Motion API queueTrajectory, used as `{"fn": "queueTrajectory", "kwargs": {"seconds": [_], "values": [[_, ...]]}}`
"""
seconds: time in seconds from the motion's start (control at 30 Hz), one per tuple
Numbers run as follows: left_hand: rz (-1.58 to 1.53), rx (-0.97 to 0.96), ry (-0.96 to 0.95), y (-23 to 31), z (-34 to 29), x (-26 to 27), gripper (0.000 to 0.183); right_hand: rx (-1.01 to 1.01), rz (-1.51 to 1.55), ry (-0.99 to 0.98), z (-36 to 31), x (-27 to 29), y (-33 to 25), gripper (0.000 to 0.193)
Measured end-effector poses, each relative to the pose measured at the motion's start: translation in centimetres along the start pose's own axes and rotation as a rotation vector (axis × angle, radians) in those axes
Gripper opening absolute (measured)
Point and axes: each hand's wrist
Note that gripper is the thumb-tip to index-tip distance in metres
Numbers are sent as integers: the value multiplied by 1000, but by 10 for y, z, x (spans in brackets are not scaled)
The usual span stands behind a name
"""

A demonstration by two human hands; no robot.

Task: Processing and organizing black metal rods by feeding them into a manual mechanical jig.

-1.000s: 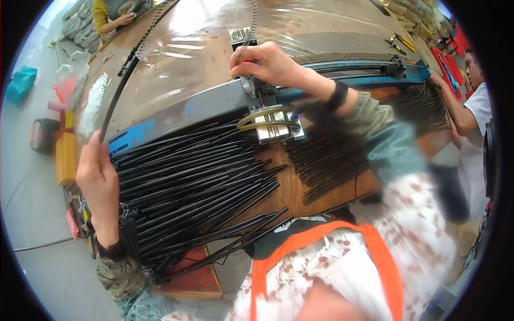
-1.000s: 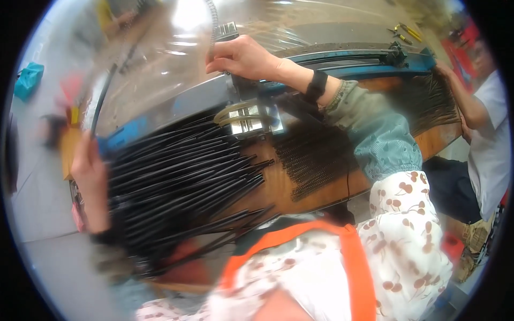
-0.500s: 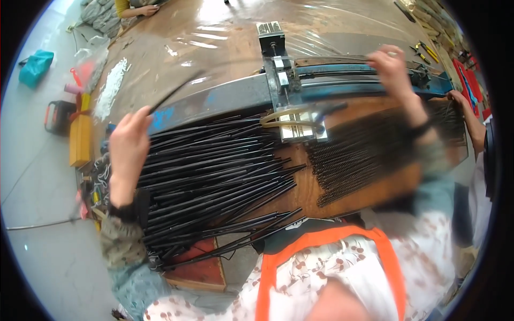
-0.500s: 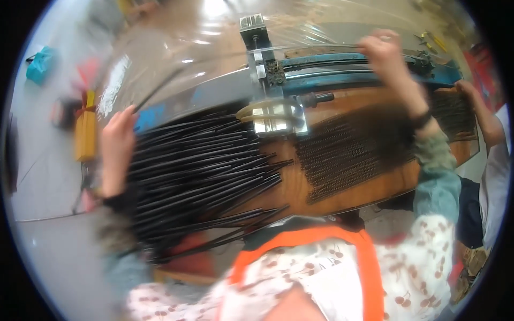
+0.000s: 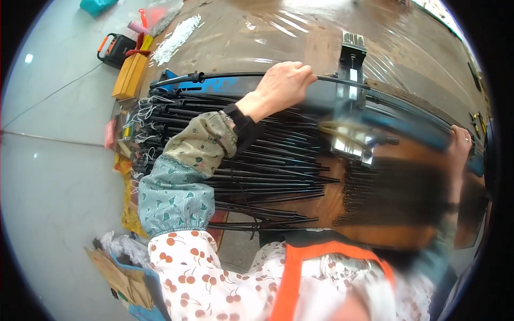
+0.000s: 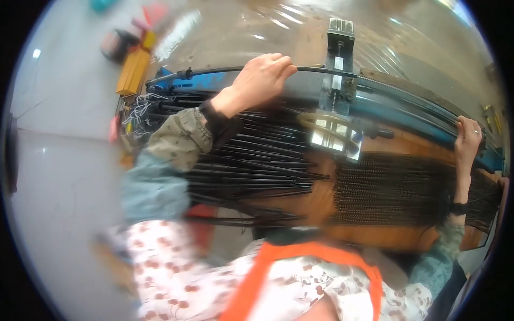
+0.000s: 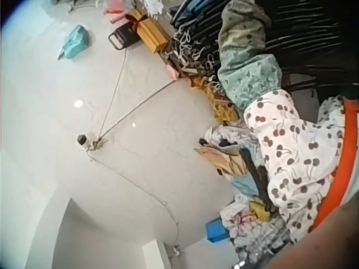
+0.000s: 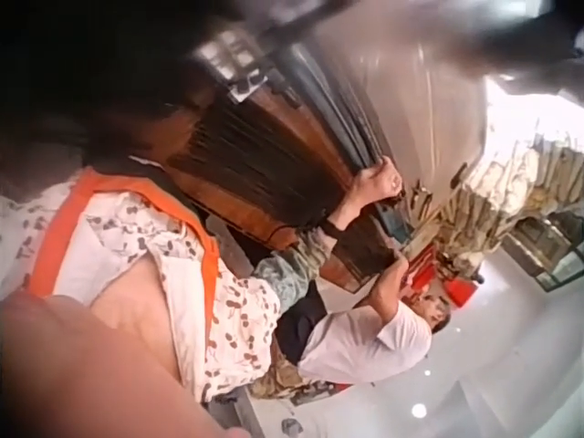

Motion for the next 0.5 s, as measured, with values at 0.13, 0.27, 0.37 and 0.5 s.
{"fn": "queueTrajectory", "kwargs": {"seconds": [0.13, 0.27, 0.37, 0.5], "values": [[-91, 37, 12, 4, 10, -9, 21, -40, 17, -6, 1, -1, -3, 12], [-199, 63, 26, 2, 16, -23, 19, -63, 17, -16, 4, 0, -11, 12], [-236, 91, 34, -1, 14, -25, 17, -71, 12, -45, -2, -2, -5, 11], [-224, 45, 121, 0, 11, -23, 16, -72, -5, -53, -3, -6, -3, 12]]}}
Point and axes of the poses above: each hand's wrist, its own z-axis towards the middle knuckle, its own x-axis out of the back of the hand, y = z × x, and after that the axes turned 10 degrees about -z, right-handed
